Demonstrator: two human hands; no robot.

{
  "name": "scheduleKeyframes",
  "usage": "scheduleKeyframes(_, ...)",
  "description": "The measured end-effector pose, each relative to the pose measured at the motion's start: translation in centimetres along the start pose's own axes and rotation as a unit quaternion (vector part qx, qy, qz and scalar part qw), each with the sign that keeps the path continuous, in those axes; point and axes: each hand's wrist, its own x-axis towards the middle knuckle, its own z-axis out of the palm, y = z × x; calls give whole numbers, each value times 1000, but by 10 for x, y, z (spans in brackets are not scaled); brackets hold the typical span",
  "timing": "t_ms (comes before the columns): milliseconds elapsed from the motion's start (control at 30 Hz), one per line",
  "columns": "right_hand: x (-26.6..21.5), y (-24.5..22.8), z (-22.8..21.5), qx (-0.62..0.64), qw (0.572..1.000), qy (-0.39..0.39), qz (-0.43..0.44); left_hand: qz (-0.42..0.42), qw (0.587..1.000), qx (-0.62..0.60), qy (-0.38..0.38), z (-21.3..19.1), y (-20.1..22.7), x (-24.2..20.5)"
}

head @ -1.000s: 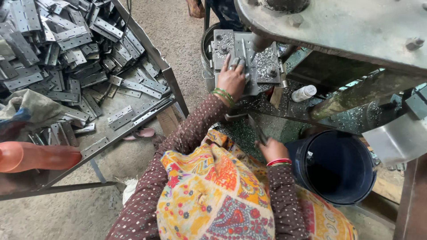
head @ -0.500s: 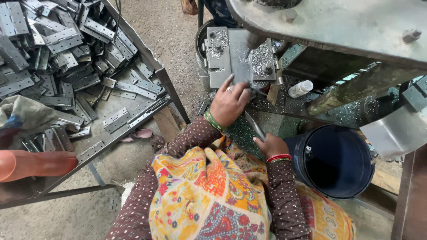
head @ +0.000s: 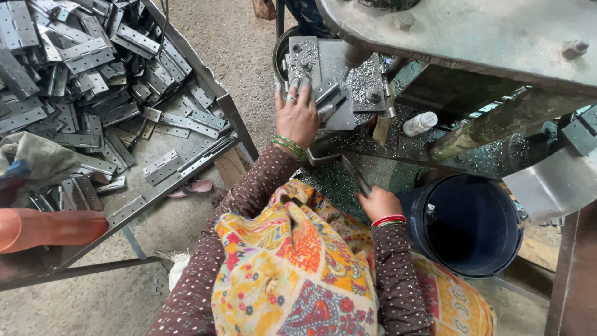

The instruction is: The person repeatedly picks metal hinge pieces from a nearby table, places each piece into a jig on a manual punching machine, and operates the lever to punch the piece. The processed pieces are then removed and placed back onto the table.

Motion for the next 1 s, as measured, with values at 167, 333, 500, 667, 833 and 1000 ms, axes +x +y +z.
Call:
scheduleKeyframes(167,1,-4,-4,-14,999,30,-8,104,991,-10,-86,-16,31,-21)
scheduleKeyframes(333,3,4,6,-5,999,33,-7,75,996,-40,-33,5,39,-4)
scheduleKeyframes(500,18,24,48,19,997,72,-29,85,996,-3,-40,18,34,8)
scheduleKeyframes(667,28,39,100,27,981,177,-76,90,994,-61,-3,17,35,-1)
scheduleKeyframes(833,34,32,68,-35,997,70,-29,90,995,-45,17,15,34,6)
scheduleKeyframes(1000,35,15,16,-75,996,-38,43,83,996,-16,-37,24,31,24)
